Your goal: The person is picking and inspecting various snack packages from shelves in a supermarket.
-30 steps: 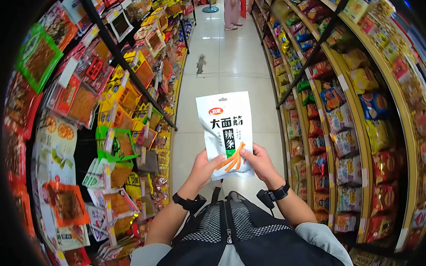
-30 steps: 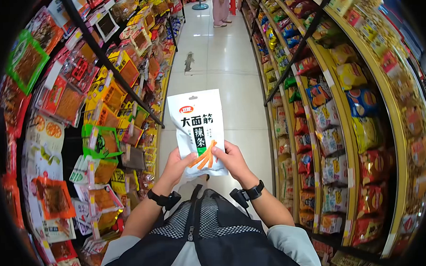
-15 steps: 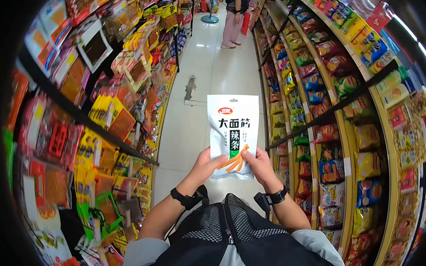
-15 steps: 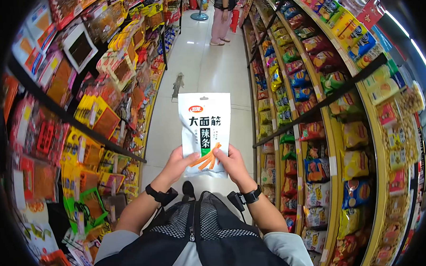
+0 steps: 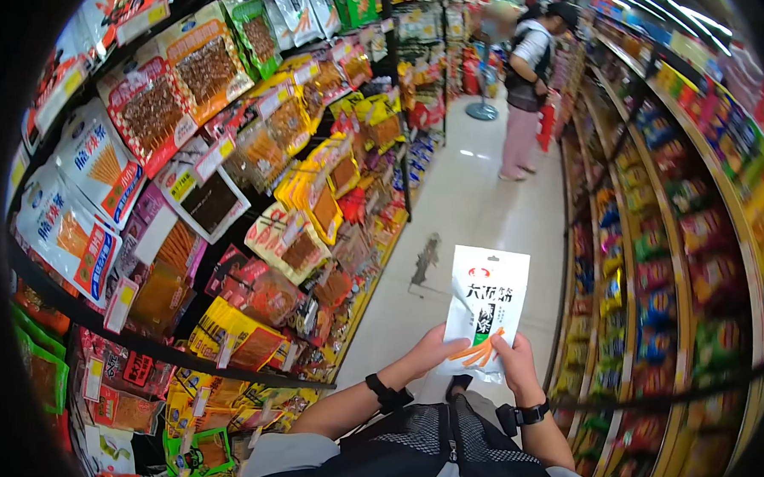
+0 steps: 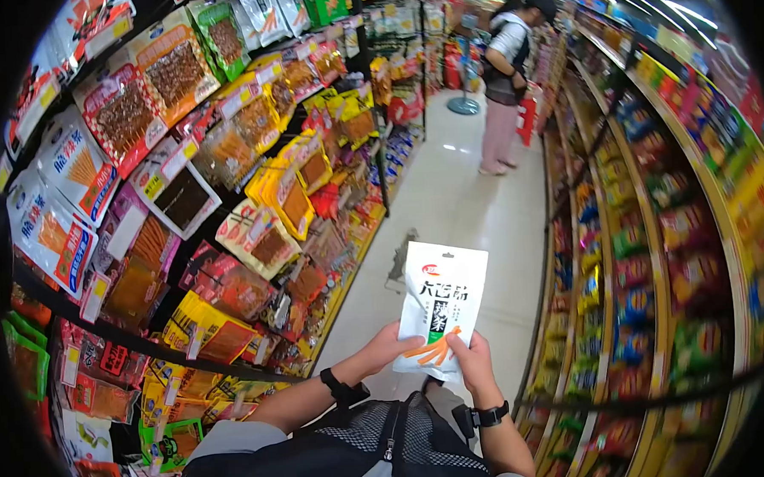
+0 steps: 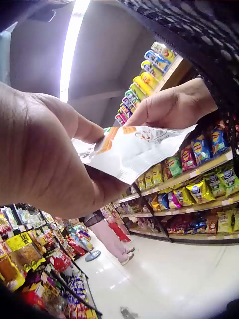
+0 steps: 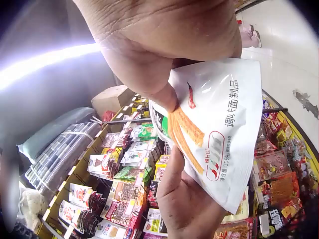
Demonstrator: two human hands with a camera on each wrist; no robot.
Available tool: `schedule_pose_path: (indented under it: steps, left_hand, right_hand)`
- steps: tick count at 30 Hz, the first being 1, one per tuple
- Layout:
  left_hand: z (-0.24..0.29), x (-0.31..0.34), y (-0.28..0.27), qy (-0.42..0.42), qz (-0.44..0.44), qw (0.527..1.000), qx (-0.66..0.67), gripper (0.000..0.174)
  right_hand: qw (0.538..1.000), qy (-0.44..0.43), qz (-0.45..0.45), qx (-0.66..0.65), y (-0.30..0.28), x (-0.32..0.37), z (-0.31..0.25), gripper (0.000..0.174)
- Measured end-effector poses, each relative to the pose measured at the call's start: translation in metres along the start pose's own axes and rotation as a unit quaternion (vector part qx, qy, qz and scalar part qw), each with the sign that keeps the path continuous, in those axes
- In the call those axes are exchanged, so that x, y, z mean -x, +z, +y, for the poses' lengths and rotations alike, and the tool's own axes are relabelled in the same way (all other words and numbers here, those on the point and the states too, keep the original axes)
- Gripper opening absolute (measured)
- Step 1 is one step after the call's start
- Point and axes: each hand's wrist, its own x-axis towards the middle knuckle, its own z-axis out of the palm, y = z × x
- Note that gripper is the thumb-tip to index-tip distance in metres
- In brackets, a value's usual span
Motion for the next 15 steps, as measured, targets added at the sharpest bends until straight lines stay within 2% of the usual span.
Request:
schedule_pose_path:
  steps: [5, 12, 15]
  left_hand:
    - [0.058, -0.106, -0.008, -0.003, 0.052, 0.997, -0.053, 0.044]
    - [0.115, -0.192, -0.053, 0.022, 0.156, 0.987, -0.024, 0.044]
    - [0.133, -0.237, -0.086, 0.083, 0.16, 0.984, 0.007, 0.043]
  right_hand:
    - [0.998, 0.008, -0.055, 0.008, -0.024, -0.128, -0.059, 0.021]
    - [0.987, 0.03, -0.148, 0.059, -0.007, -0.277, -0.101, 0.021]
    - [0.978, 0.027, -0.18, 0.103, 0.007, -0.347, -0.122, 0.023]
